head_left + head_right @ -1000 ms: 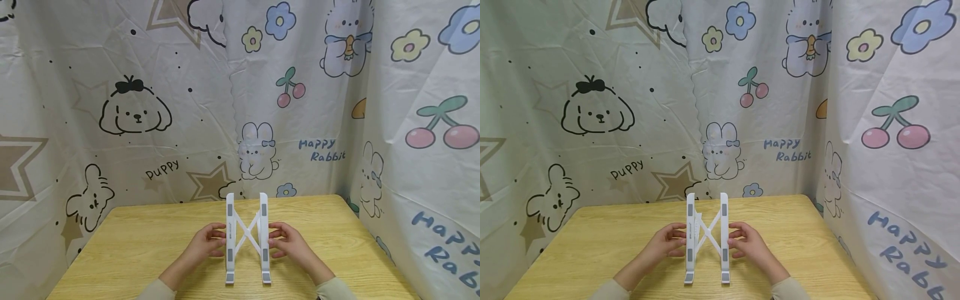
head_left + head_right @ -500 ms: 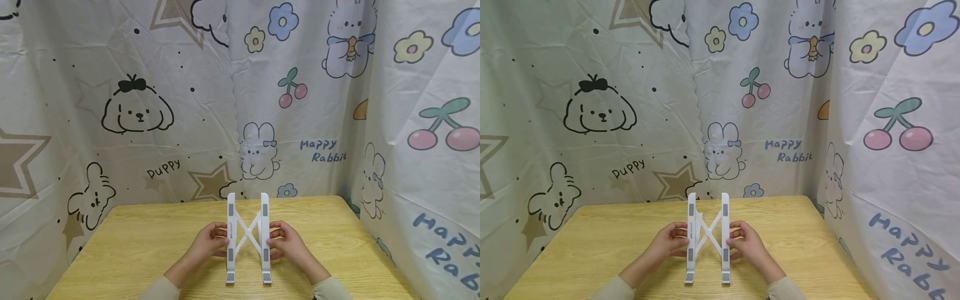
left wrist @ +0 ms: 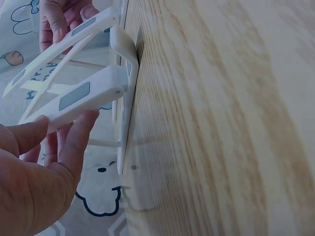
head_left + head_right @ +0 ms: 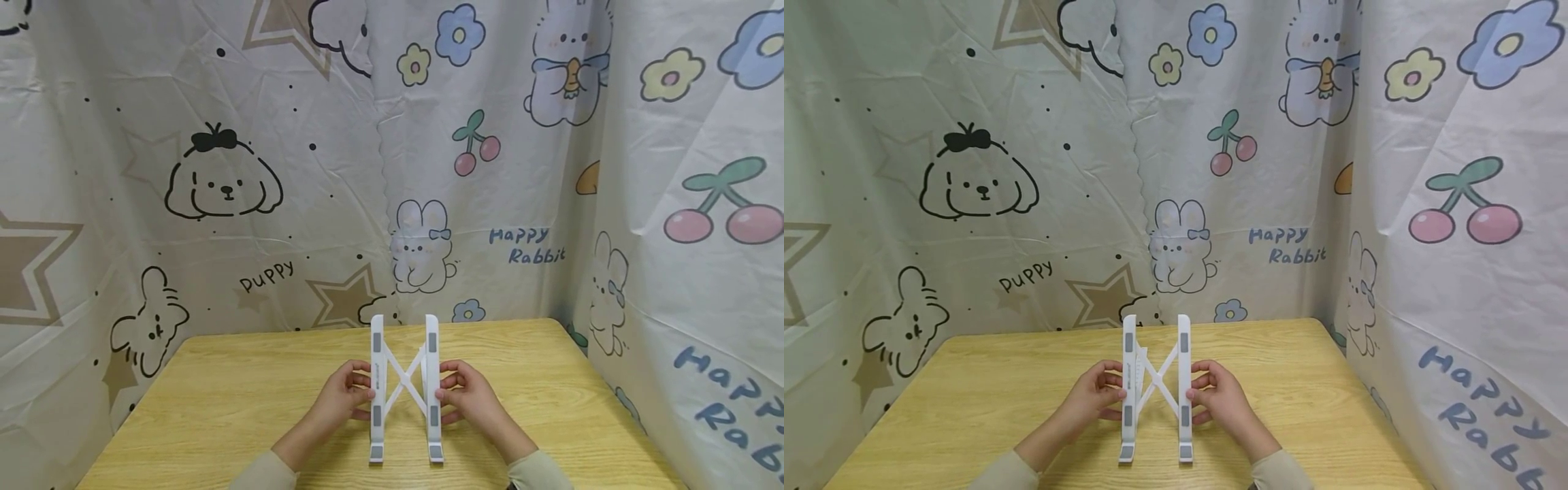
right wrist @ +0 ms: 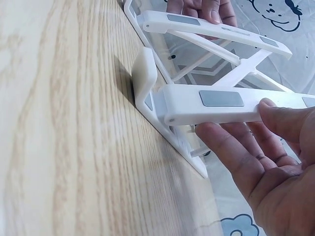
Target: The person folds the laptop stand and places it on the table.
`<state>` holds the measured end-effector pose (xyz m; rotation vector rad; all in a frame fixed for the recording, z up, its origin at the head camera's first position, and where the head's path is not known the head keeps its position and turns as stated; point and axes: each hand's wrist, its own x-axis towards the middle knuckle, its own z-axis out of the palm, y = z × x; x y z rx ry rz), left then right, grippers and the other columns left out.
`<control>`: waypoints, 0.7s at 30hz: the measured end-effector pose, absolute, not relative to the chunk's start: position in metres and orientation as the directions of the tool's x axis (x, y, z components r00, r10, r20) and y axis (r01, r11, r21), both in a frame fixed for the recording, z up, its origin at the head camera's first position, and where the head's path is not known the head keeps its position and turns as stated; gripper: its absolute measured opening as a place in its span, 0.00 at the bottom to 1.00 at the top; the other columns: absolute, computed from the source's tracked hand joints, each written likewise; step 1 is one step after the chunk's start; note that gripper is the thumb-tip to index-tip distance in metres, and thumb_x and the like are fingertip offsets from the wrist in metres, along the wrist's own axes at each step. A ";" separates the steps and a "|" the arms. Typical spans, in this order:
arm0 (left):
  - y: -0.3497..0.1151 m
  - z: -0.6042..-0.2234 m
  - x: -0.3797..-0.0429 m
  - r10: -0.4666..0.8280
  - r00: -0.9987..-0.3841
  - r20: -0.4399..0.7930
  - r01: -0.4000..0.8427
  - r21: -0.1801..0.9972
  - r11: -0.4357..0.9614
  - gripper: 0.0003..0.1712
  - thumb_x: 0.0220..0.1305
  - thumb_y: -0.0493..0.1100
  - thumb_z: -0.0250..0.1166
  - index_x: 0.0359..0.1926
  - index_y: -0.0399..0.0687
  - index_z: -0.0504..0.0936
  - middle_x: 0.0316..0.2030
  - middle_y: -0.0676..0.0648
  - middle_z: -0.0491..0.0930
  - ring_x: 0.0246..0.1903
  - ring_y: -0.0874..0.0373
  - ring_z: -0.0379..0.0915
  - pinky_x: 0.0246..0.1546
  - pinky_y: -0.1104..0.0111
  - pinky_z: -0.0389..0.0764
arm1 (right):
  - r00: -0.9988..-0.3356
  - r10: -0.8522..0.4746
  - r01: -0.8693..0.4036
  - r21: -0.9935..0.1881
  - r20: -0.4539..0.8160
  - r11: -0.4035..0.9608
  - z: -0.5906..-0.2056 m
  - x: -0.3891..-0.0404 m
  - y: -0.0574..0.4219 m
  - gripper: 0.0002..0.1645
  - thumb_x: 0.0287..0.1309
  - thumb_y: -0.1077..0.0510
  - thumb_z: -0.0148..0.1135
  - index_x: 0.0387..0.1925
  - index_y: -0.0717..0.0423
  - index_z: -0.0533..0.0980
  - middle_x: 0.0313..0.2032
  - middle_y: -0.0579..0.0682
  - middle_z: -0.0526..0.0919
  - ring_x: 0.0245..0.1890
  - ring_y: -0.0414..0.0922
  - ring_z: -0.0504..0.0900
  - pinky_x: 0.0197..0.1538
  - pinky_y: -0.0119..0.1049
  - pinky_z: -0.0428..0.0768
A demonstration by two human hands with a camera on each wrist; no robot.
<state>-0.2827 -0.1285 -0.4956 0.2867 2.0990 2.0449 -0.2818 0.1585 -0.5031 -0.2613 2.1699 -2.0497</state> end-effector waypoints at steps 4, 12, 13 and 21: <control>-0.128 -0.495 -0.282 0.266 -0.964 -0.003 0.007 0.999 0.035 0.24 0.69 0.30 0.64 0.63 0.41 0.69 0.47 0.41 0.74 0.39 0.55 0.77 0.34 0.51 0.89 | -0.975 -0.221 -0.023 -0.998 0.011 0.050 -0.502 -0.281 0.158 0.28 0.64 0.70 0.65 0.63 0.63 0.68 0.40 0.56 0.78 0.33 0.49 0.86 0.32 0.57 0.88; -0.125 -0.493 -0.282 0.255 -0.967 -0.005 0.009 0.998 0.055 0.25 0.69 0.30 0.64 0.63 0.42 0.69 0.47 0.40 0.74 0.39 0.54 0.76 0.34 0.50 0.89 | -0.976 -0.219 -0.030 -0.998 0.019 0.048 -0.504 -0.283 0.152 0.27 0.64 0.70 0.66 0.62 0.63 0.69 0.40 0.57 0.79 0.33 0.50 0.87 0.31 0.56 0.88; -0.124 -0.493 -0.282 0.255 -0.967 -0.005 0.009 0.998 0.056 0.25 0.69 0.30 0.64 0.64 0.42 0.69 0.47 0.40 0.74 0.39 0.54 0.76 0.34 0.50 0.89 | -0.976 -0.218 -0.029 -0.999 0.018 0.046 -0.504 -0.284 0.151 0.28 0.63 0.70 0.66 0.62 0.63 0.69 0.40 0.57 0.79 0.33 0.50 0.87 0.31 0.56 0.88; -0.121 -0.494 -0.282 0.256 -0.967 0.003 0.017 0.998 0.053 0.25 0.69 0.30 0.64 0.64 0.41 0.69 0.47 0.39 0.74 0.39 0.54 0.76 0.33 0.52 0.88 | -0.977 -0.214 -0.027 -0.999 0.020 0.027 -0.505 -0.283 0.145 0.28 0.63 0.69 0.66 0.62 0.63 0.69 0.40 0.57 0.79 0.33 0.50 0.86 0.31 0.56 0.88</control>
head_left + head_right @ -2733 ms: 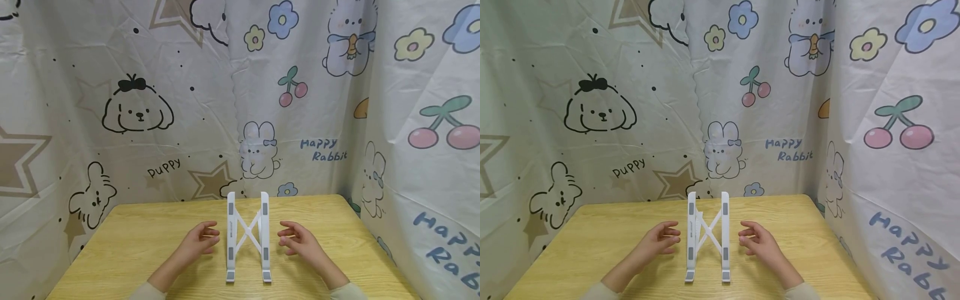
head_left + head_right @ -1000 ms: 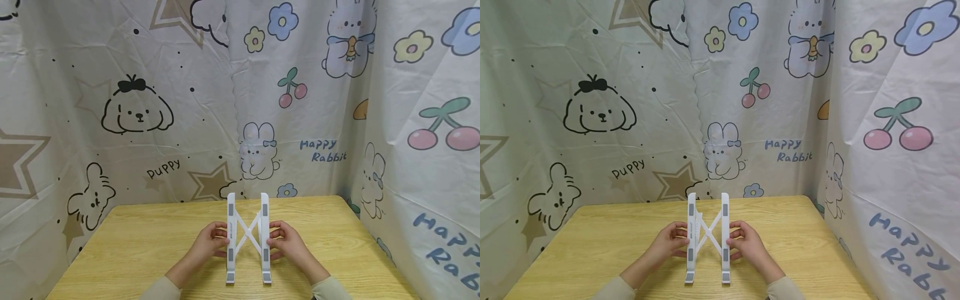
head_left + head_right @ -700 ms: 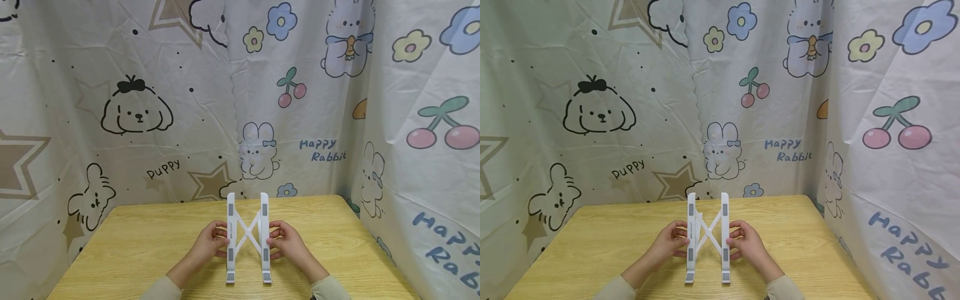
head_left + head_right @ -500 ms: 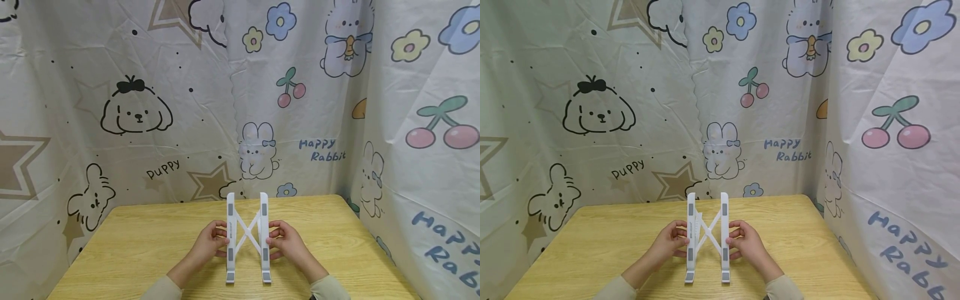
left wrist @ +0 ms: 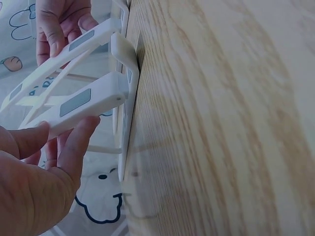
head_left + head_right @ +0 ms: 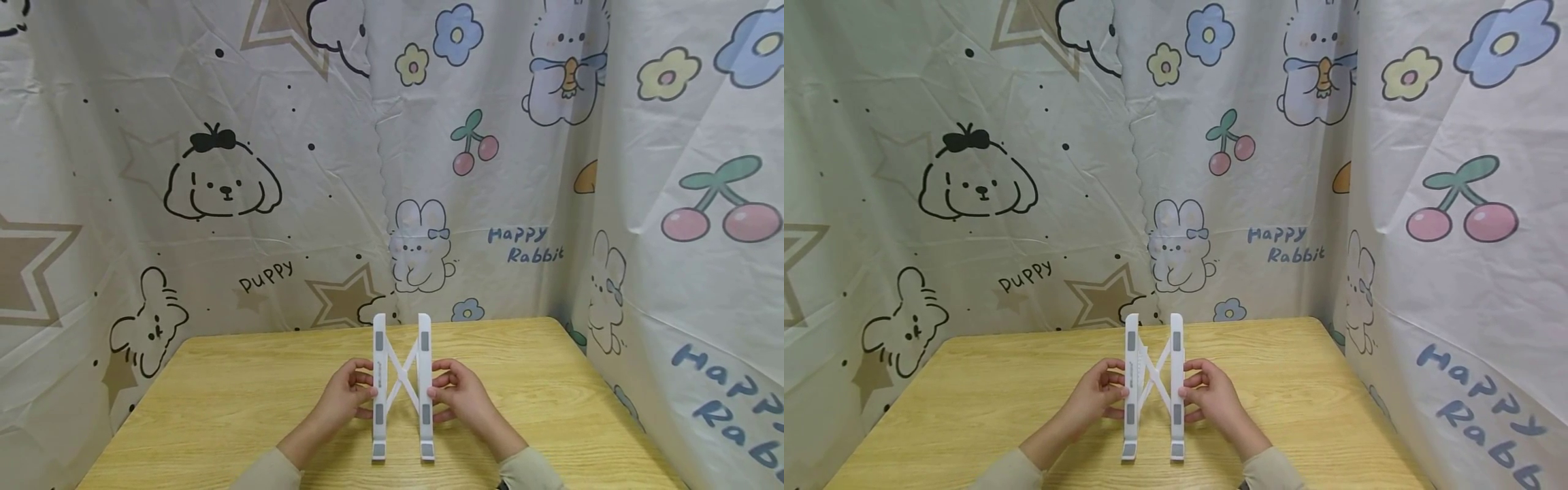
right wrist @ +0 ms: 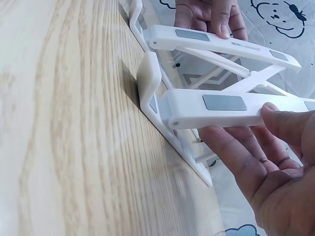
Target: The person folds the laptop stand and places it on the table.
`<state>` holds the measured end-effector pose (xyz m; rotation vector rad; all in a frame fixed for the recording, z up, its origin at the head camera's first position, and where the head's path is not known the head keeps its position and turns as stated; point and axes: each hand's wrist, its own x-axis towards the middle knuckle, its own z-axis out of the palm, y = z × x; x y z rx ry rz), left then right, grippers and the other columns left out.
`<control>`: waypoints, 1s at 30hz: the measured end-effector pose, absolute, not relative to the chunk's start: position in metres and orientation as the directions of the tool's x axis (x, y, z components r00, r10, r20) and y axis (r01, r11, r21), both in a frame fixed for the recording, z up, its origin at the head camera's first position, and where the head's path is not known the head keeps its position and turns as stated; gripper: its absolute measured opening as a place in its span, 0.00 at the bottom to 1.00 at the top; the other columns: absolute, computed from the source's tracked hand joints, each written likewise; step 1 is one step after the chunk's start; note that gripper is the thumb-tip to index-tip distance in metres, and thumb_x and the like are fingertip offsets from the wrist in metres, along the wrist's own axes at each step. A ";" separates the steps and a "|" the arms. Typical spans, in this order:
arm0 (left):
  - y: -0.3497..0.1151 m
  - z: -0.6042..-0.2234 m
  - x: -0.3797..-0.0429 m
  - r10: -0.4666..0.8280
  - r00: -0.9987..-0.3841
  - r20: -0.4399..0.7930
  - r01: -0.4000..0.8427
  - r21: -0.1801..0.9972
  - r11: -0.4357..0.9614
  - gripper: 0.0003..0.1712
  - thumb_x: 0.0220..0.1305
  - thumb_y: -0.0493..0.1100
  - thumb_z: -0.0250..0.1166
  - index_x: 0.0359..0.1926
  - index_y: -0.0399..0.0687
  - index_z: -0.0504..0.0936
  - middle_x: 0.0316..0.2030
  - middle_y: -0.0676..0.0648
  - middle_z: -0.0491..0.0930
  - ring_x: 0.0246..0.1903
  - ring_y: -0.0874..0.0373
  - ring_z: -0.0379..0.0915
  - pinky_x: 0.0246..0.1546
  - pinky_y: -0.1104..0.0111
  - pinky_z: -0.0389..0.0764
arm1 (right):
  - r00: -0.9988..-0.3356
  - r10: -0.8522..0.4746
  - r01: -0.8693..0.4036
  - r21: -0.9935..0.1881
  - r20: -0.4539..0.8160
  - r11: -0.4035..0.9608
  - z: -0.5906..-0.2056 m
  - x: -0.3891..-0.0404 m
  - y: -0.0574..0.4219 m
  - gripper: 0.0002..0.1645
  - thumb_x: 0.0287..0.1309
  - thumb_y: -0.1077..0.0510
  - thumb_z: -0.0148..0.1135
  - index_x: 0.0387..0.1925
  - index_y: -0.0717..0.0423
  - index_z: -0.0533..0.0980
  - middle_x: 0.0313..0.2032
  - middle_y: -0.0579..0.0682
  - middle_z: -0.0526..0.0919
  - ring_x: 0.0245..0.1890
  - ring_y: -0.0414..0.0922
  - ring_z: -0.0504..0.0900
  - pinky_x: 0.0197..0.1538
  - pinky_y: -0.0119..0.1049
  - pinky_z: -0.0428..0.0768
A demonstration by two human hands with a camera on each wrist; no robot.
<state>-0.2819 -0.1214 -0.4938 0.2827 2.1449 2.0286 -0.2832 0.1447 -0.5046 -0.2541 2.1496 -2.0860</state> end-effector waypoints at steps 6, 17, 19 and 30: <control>-0.119 -0.495 -0.282 0.259 -0.966 0.008 0.021 0.999 0.047 0.24 0.69 0.29 0.64 0.63 0.41 0.69 0.46 0.40 0.73 0.38 0.55 0.76 0.32 0.52 0.88 | -0.975 -0.223 -0.030 -0.999 0.023 0.029 -0.508 -0.284 0.139 0.26 0.63 0.68 0.67 0.61 0.61 0.70 0.39 0.56 0.79 0.33 0.50 0.87 0.31 0.55 0.88; -0.114 -0.496 -0.283 0.233 -0.972 0.006 0.023 0.997 0.073 0.25 0.69 0.29 0.63 0.64 0.43 0.70 0.47 0.40 0.74 0.38 0.54 0.75 0.33 0.49 0.88 | -0.977 -0.214 -0.028 -0.999 0.021 0.029 -0.507 -0.285 0.135 0.26 0.63 0.68 0.67 0.61 0.60 0.70 0.40 0.57 0.79 0.33 0.50 0.87 0.31 0.54 0.88; -0.113 -0.496 -0.284 0.235 -0.972 0.007 0.026 0.997 0.077 0.24 0.69 0.30 0.63 0.64 0.43 0.70 0.47 0.40 0.74 0.39 0.54 0.75 0.33 0.49 0.88 | -0.978 -0.210 -0.027 -0.999 0.020 0.030 -0.506 -0.285 0.134 0.26 0.63 0.68 0.67 0.60 0.60 0.70 0.40 0.57 0.78 0.33 0.50 0.87 0.31 0.54 0.88; -0.109 -0.495 -0.284 0.218 -0.976 0.016 0.034 0.996 0.077 0.23 0.69 0.29 0.63 0.62 0.44 0.72 0.46 0.39 0.74 0.38 0.53 0.75 0.31 0.50 0.88 | -0.980 -0.200 -0.019 -0.999 0.012 0.037 -0.503 -0.286 0.125 0.25 0.64 0.69 0.66 0.61 0.61 0.70 0.39 0.56 0.77 0.33 0.49 0.87 0.31 0.53 0.89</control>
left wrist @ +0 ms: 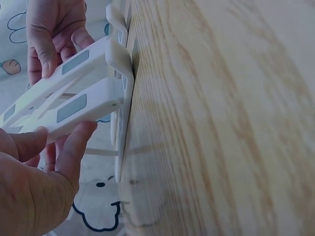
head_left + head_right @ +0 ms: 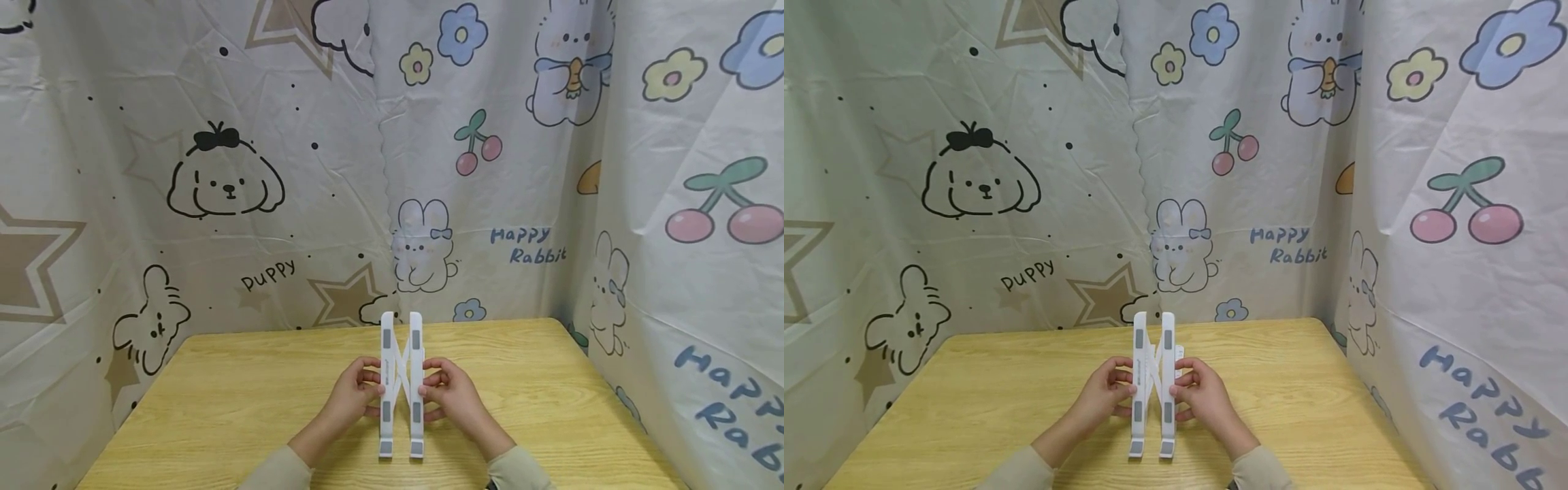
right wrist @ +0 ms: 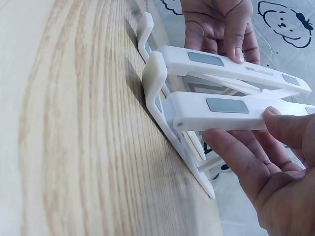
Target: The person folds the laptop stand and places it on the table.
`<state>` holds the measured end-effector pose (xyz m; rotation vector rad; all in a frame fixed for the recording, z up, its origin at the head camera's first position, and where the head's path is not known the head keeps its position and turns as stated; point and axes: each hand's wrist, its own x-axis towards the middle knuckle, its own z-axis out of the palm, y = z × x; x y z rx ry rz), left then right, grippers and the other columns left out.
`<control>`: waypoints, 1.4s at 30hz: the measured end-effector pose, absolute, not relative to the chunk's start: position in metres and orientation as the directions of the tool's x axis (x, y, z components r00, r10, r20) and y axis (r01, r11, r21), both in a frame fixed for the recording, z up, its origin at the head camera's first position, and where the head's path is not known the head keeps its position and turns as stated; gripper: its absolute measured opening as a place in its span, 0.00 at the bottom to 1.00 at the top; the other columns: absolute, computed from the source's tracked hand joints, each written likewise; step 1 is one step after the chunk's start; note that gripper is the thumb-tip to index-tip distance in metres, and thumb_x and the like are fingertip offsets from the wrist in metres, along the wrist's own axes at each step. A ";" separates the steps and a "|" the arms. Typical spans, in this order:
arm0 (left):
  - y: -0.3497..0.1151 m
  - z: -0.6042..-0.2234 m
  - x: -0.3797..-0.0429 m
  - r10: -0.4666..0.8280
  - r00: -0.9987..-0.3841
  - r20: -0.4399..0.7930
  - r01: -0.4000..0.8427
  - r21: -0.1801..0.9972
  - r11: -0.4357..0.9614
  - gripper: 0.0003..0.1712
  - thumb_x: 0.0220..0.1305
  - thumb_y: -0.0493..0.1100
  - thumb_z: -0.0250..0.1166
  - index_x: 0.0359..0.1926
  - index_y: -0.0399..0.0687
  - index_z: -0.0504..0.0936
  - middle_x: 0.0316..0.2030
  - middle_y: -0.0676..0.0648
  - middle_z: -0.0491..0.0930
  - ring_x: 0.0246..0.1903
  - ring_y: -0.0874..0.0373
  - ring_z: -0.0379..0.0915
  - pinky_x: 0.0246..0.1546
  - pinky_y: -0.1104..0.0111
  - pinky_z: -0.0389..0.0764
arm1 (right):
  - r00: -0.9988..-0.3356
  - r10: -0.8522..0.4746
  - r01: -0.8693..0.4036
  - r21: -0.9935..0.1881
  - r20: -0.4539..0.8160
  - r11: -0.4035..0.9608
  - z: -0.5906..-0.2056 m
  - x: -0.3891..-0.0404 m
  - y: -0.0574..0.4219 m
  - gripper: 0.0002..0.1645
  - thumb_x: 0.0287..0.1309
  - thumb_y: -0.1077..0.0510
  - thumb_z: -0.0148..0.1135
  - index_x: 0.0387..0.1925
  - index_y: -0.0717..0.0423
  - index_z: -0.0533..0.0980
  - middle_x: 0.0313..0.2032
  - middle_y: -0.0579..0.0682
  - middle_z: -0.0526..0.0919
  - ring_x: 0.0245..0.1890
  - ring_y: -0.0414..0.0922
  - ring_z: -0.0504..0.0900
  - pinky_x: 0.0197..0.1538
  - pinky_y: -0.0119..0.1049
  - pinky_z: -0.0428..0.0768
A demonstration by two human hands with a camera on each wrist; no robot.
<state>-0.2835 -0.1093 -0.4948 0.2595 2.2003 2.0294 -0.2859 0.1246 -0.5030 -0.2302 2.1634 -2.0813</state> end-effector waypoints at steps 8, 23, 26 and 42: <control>-0.107 -0.497 -0.286 0.205 -0.979 0.008 0.027 0.995 0.092 0.23 0.69 0.28 0.62 0.62 0.45 0.72 0.46 0.39 0.74 0.38 0.54 0.75 0.32 0.51 0.88 | -0.981 -0.192 -0.026 -0.998 0.014 0.057 -0.501 -0.286 0.118 0.25 0.63 0.69 0.66 0.61 0.60 0.71 0.39 0.56 0.77 0.33 0.48 0.86 0.31 0.54 0.89; -0.101 -0.499 -0.288 0.211 -0.977 0.011 0.030 0.996 0.083 0.23 0.71 0.29 0.61 0.63 0.45 0.72 0.46 0.39 0.74 0.39 0.53 0.74 0.32 0.51 0.88 | -0.986 -0.163 -0.035 -0.999 0.028 0.038 -0.506 -0.288 0.107 0.25 0.63 0.71 0.65 0.61 0.60 0.71 0.40 0.56 0.76 0.32 0.48 0.86 0.30 0.57 0.88; -0.100 -0.498 -0.287 0.208 -0.978 0.010 0.028 0.996 0.084 0.23 0.71 0.29 0.61 0.63 0.45 0.72 0.46 0.38 0.74 0.39 0.53 0.74 0.32 0.51 0.88 | -0.986 -0.165 -0.034 -0.999 0.028 0.032 -0.507 -0.288 0.106 0.25 0.63 0.71 0.64 0.61 0.61 0.71 0.39 0.56 0.76 0.32 0.48 0.86 0.30 0.58 0.87; -0.092 -0.497 -0.286 0.223 -0.974 0.039 0.057 0.996 0.075 0.24 0.71 0.29 0.61 0.65 0.45 0.71 0.46 0.38 0.73 0.38 0.53 0.74 0.31 0.54 0.88 | -0.988 -0.154 -0.037 -0.999 0.032 0.031 -0.508 -0.286 0.104 0.25 0.64 0.70 0.64 0.61 0.59 0.71 0.39 0.55 0.75 0.32 0.48 0.86 0.29 0.56 0.88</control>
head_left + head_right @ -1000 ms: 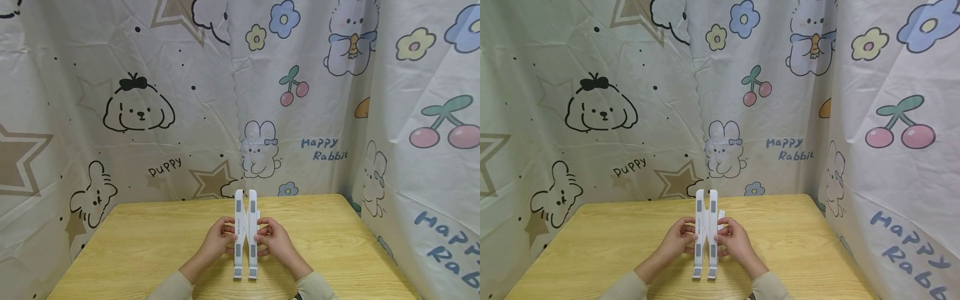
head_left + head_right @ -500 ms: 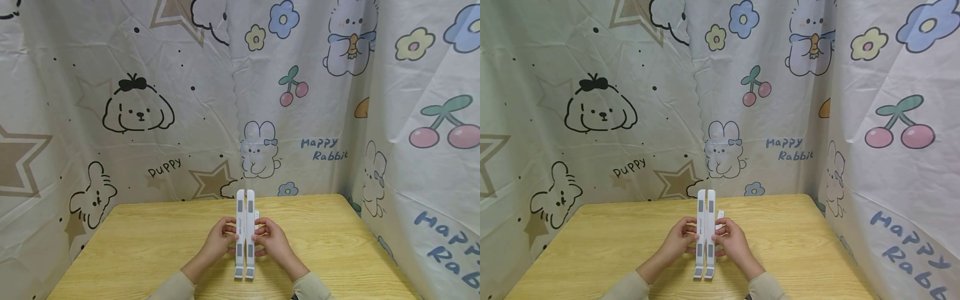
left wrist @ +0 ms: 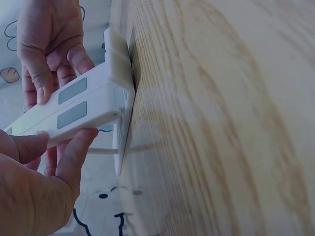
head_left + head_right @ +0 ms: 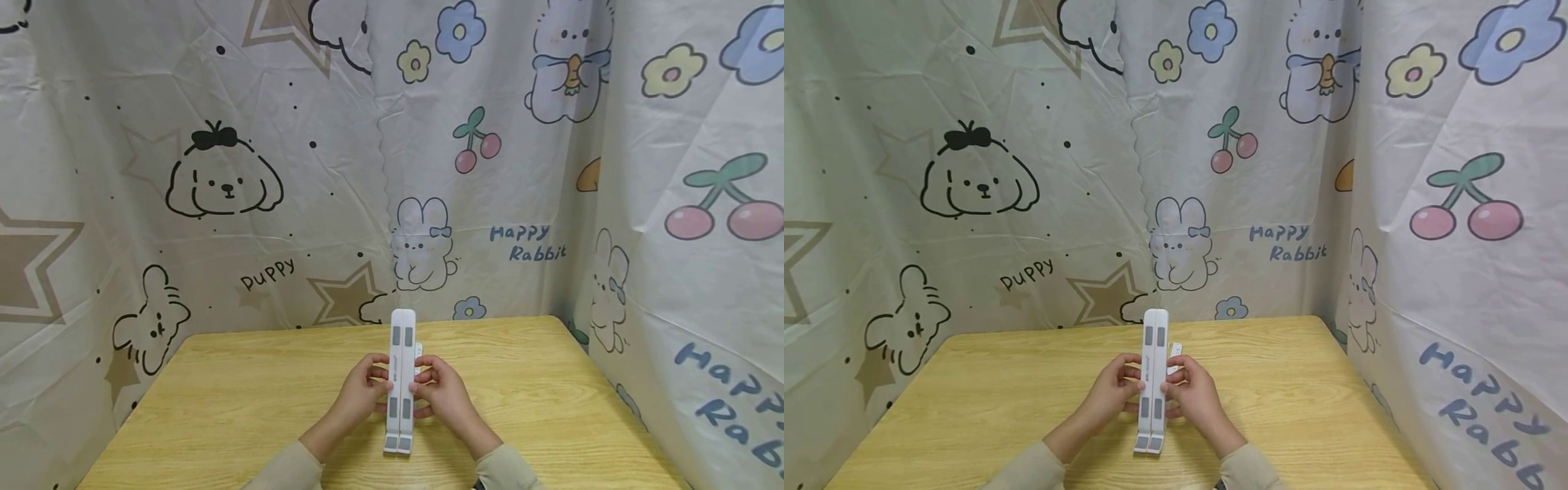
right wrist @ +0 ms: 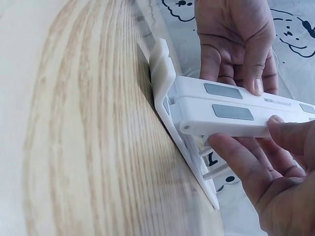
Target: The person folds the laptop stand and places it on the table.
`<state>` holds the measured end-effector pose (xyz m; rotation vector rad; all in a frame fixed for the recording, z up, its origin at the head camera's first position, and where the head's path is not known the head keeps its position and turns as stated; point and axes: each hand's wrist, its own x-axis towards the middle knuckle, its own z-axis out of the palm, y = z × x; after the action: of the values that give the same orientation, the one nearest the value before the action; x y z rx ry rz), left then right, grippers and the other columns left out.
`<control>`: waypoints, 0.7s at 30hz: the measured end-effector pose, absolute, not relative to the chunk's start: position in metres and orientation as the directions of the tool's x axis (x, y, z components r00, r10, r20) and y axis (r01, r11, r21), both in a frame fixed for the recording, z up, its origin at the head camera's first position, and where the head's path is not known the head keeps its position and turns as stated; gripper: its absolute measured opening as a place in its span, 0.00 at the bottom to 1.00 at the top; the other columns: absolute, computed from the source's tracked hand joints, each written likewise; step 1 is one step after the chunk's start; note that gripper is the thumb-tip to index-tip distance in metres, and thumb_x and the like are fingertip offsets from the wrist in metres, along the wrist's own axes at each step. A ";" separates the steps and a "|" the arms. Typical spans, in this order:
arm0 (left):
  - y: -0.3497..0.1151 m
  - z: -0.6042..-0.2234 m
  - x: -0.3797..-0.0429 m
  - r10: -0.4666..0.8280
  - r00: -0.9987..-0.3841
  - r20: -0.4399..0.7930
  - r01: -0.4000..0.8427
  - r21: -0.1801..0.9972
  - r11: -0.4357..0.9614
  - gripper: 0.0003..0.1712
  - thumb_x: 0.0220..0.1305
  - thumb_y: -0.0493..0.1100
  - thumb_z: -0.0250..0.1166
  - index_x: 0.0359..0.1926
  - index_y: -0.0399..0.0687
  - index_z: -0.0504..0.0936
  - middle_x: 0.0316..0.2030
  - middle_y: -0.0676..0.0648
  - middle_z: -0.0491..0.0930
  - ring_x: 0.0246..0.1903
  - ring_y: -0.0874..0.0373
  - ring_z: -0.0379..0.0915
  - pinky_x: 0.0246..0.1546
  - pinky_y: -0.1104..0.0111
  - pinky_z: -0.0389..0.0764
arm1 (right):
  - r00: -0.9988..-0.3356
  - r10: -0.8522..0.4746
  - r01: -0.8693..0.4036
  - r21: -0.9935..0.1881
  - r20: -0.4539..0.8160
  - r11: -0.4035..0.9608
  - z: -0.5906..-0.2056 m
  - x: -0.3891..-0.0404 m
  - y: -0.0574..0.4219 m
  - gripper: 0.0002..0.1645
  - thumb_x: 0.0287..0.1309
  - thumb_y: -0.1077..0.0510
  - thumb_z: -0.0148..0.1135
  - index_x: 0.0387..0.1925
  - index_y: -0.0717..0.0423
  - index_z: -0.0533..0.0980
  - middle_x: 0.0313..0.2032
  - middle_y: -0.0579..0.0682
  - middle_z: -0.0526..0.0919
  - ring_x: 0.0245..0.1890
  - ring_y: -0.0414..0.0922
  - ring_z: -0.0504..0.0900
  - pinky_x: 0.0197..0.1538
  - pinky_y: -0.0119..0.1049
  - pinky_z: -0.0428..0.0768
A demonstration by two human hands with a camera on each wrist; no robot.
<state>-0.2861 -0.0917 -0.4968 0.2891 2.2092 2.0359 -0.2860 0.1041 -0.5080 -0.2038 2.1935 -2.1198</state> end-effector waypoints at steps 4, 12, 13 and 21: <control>-0.091 -0.496 -0.287 0.229 -0.973 0.036 0.057 0.995 0.085 0.24 0.71 0.29 0.61 0.65 0.45 0.71 0.46 0.39 0.73 0.38 0.53 0.73 0.31 0.54 0.89 | -0.987 -0.158 -0.037 -0.999 0.034 0.021 -0.507 -0.285 0.104 0.25 0.65 0.70 0.64 0.61 0.59 0.71 0.39 0.55 0.75 0.32 0.49 0.86 0.29 0.56 0.88; -0.093 -0.496 -0.289 0.229 -0.973 0.024 0.052 0.992 0.117 0.23 0.70 0.30 0.63 0.63 0.44 0.73 0.46 0.39 0.74 0.40 0.52 0.75 0.33 0.55 0.89 | -0.982 -0.181 -0.057 -0.996 0.045 0.062 -0.506 -0.285 0.108 0.24 0.64 0.69 0.66 0.60 0.59 0.71 0.38 0.56 0.78 0.33 0.48 0.87 0.32 0.55 0.88; -0.093 -0.497 -0.289 0.231 -0.972 0.027 0.055 0.992 0.115 0.23 0.70 0.30 0.63 0.64 0.42 0.74 0.46 0.38 0.74 0.40 0.52 0.75 0.33 0.54 0.89 | -0.982 -0.184 -0.068 -0.994 0.052 0.082 -0.505 -0.286 0.110 0.24 0.63 0.69 0.67 0.59 0.60 0.71 0.38 0.56 0.79 0.33 0.48 0.87 0.33 0.55 0.89; -0.092 -0.496 -0.286 0.241 -0.970 0.031 0.067 0.988 0.141 0.23 0.70 0.32 0.65 0.64 0.37 0.75 0.48 0.39 0.77 0.43 0.53 0.77 0.39 0.57 0.89 | -0.961 -0.258 -0.172 -0.941 0.095 0.292 -0.495 -0.293 0.126 0.22 0.63 0.62 0.70 0.57 0.57 0.74 0.38 0.52 0.84 0.36 0.49 0.87 0.36 0.48 0.88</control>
<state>-0.2864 -0.0925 -0.4956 0.3084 2.2671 1.9514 -0.2931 0.1255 -0.4947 -0.4109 2.4638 -1.7792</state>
